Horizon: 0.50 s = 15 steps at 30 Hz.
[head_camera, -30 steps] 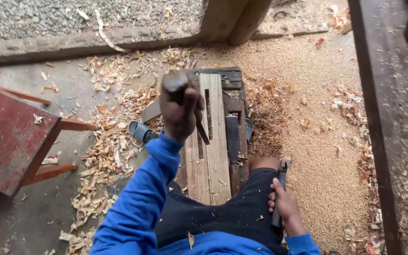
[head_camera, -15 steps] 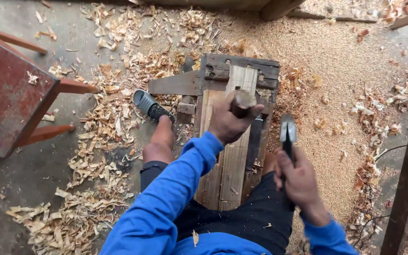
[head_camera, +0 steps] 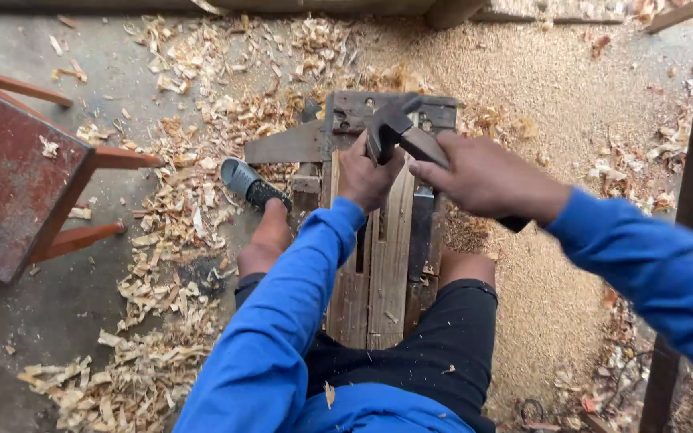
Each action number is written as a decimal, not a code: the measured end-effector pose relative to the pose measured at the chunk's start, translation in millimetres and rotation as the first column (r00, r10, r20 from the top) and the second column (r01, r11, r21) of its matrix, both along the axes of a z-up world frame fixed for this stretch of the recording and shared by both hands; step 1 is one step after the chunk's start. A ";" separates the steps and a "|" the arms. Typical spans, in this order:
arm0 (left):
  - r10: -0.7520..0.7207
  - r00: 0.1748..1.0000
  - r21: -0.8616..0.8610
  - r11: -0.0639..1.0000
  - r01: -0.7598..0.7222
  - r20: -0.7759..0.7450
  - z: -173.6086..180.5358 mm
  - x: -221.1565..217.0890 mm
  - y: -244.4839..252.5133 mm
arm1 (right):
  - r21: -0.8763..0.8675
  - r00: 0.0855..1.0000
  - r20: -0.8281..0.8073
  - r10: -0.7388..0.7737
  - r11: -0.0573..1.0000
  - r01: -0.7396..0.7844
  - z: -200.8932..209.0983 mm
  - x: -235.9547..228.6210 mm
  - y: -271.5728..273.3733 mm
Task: Using a hammer and chisel to carve a slot into a wooden board.
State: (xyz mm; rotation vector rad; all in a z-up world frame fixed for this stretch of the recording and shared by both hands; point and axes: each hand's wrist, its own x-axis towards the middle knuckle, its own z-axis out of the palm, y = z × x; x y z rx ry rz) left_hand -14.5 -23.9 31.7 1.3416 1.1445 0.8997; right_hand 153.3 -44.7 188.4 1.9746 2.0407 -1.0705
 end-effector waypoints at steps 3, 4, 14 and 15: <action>-0.049 0.992 -0.096 0.995 0.037 -0.120 -4.1 2.7 -1.0 | -0.399 0.949 0.074 -0.306 0.863 0.310 47.9 0.2 29.6; -0.051 0.996 -0.072 0.996 0.046 -0.068 -8.0 2.8 -2.1 | -0.190 0.899 -0.115 -0.422 0.898 0.397 55.0 3.4 36.8; -0.021 0.999 -0.157 0.988 0.013 -0.050 -22.1 4.7 3.6 | -0.417 0.962 0.142 -0.232 0.868 0.271 6.7 -0.8 36.7; -0.020 0.999 -0.165 0.986 0.011 -0.049 -22.9 5.8 3.0 | -0.424 0.962 0.145 -0.230 0.864 0.270 14.2 10.4 43.8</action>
